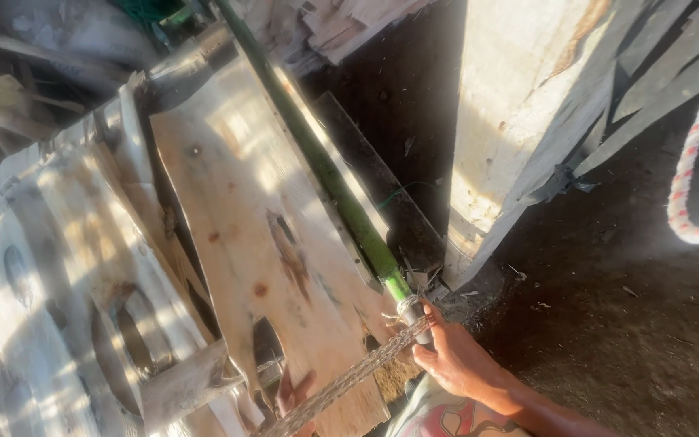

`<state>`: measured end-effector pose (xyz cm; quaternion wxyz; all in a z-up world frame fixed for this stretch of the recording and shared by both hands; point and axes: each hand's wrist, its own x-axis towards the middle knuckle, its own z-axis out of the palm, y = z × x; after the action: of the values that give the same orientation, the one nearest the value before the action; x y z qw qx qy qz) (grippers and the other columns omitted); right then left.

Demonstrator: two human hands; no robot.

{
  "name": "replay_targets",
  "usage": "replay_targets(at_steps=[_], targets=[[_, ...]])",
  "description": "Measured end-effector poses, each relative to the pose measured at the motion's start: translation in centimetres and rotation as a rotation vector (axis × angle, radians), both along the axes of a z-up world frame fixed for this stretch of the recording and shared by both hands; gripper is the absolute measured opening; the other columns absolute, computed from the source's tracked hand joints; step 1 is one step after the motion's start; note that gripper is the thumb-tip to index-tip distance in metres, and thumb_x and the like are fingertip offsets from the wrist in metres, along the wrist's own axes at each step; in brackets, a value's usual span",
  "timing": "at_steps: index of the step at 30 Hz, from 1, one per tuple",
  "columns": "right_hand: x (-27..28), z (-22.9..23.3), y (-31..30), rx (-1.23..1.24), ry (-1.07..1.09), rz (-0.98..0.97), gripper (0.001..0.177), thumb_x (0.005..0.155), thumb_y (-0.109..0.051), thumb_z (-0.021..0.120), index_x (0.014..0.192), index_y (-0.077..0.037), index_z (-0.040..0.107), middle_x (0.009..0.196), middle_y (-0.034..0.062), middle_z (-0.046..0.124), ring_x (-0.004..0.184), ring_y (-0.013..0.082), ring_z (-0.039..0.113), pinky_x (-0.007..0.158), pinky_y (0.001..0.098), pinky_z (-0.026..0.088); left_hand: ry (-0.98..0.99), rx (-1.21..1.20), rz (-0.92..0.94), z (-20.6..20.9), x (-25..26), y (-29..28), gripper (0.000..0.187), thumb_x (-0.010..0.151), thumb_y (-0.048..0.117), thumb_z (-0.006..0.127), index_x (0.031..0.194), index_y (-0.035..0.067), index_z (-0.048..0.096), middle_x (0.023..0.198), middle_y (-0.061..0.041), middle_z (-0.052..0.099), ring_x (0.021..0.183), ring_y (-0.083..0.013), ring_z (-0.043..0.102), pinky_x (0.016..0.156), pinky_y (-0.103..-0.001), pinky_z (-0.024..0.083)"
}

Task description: Sort and organize thin wood veneer strips at a woodworking station.

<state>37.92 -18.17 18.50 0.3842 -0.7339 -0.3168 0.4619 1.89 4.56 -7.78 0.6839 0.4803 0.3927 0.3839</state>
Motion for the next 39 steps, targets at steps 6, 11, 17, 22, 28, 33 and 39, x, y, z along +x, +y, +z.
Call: replay_targets(at_steps=[6, 11, 17, 22, 28, 33, 39], targets=[[0.3, 1.7, 0.1, -0.061, 0.028, 0.033, 0.071, 0.091, -0.012, 0.058, 0.153, -0.013, 0.024, 0.079, 0.014, 0.07, 0.05, 0.0215, 0.063, 0.043, 0.0355, 0.054, 0.09, -0.037, 0.04, 4.1, 1.8, 0.0, 0.077, 0.077, -0.002, 0.074, 0.149, -0.006, 0.046, 0.132, -0.014, 0.064, 0.117, -0.0252, 0.062, 0.1, -0.04, 0.051], [-0.1, 0.8, 0.1, -0.005, -0.013, 0.005, 0.068, 0.091, -0.012, 0.06, 0.148, -0.008, 0.025, 0.081, 0.0108, 0.071, 0.054, 0.0166, 0.068, 0.047, 0.0322, 0.057, 0.217, -0.115, 0.061, 5.8, 2.6, -0.1, 0.075, 0.075, -0.003, 0.072, 0.146, -0.003, 0.048, 0.127, -0.013, 0.069, 0.113, -0.0246, 0.065, 0.102, -0.038, 0.052], [-0.1, -0.4, 0.5, -0.259, -0.031, 0.094, 0.07, 0.094, -0.015, 0.055, 0.154, -0.012, 0.019, 0.086, 0.0135, 0.071, 0.063, 0.0269, 0.069, 0.054, 0.0414, 0.057, 0.25, -0.098, 0.043, 4.7, 3.1, 0.5, 0.071, 0.08, 0.001, 0.075, 0.147, -0.001, 0.052, 0.126, -0.014, 0.071, 0.109, -0.0229, 0.066, 0.098, -0.037, 0.051], [-0.9, -5.8, -0.3, -0.186, -0.133, -0.025, 0.067, 0.089, -0.021, 0.065, 0.147, -0.008, 0.033, 0.079, 0.0184, 0.074, 0.065, 0.028, 0.073, 0.063, 0.0431, 0.058, 0.291, -0.123, 0.081, 5.0, 2.7, -1.2, 0.067, 0.081, 0.0, 0.073, 0.146, 0.002, 0.056, 0.127, -0.015, 0.071, 0.11, -0.0228, 0.067, 0.096, -0.036, 0.053], [-1.8, -6.0, 0.2, -0.233, -0.134, -0.079, 0.067, 0.088, -0.015, 0.065, 0.148, -0.017, 0.035, 0.076, 0.0174, 0.069, 0.059, 0.0266, 0.07, 0.059, 0.0421, 0.055, 0.337, -0.113, 0.044, 7.0, 4.2, -1.1, 0.069, 0.08, -0.001, 0.07, 0.147, 0.008, 0.054, 0.127, -0.011, 0.072, 0.11, -0.0219, 0.07, 0.093, -0.034, 0.058], [-0.6, -1.1, 0.7, -0.242, 0.002, -0.099, 0.063, 0.087, -0.011, 0.064, 0.145, -0.015, 0.039, 0.072, 0.0089, 0.065, 0.047, 0.0205, 0.061, 0.046, 0.0377, 0.05, 0.222, -0.129, 0.062, 6.7, 4.5, -1.6, 0.067, 0.081, -0.003, 0.069, 0.147, 0.004, 0.055, 0.126, -0.014, 0.072, 0.109, -0.0249, 0.068, 0.094, -0.037, 0.057], [-1.1, -8.5, -0.1, -0.185, 0.061, -0.179, 0.069, 0.082, -0.006, 0.062, 0.147, -0.017, 0.039, 0.065, 0.0096, 0.06, 0.042, 0.0193, 0.058, 0.04, 0.0367, 0.048, 0.269, -0.141, 0.029, 9.4, 5.6, -0.7, 0.067, 0.083, 0.0, 0.068, 0.147, 0.005, 0.052, 0.128, -0.015, 0.07, 0.112, -0.0261, 0.069, 0.096, -0.042, 0.059]])
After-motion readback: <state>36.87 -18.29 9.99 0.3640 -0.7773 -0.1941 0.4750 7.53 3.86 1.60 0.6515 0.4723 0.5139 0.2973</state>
